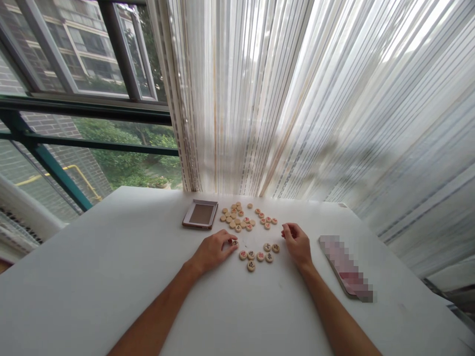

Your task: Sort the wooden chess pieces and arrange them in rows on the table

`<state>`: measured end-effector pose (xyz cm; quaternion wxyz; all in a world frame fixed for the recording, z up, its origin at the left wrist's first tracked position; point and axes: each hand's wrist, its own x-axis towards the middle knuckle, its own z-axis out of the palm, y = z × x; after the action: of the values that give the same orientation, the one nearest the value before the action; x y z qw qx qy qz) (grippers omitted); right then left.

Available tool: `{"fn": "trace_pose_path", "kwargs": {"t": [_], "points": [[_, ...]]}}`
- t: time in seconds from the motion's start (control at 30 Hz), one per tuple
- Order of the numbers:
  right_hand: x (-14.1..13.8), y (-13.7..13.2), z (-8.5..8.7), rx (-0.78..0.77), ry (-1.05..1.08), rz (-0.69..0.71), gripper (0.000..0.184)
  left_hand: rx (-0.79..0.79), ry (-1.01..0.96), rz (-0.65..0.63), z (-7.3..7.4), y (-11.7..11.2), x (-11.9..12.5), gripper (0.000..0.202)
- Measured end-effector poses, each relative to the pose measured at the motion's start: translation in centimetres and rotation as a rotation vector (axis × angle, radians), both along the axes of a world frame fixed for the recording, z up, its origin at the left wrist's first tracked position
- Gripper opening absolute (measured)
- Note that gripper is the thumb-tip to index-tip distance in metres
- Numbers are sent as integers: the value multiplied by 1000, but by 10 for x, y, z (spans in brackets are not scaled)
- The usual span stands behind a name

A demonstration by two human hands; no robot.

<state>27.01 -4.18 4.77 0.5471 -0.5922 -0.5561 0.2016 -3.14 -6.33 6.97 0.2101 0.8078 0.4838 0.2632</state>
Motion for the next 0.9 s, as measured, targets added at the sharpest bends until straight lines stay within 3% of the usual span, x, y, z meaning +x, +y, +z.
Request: {"fn": "trace_pose_path", "kwargs": {"t": [0.23,0.67,0.9], "points": [[0,4,-4,-26,14,18,45,-26,0,-14,3,9,9,27],[-4,2,-2,-14,4,7,43,-112,-14,-173,10,42,68,20],[-6,1,-1,-17,-6,17,44,-128,-30,-184,6,42,74,22]]}}
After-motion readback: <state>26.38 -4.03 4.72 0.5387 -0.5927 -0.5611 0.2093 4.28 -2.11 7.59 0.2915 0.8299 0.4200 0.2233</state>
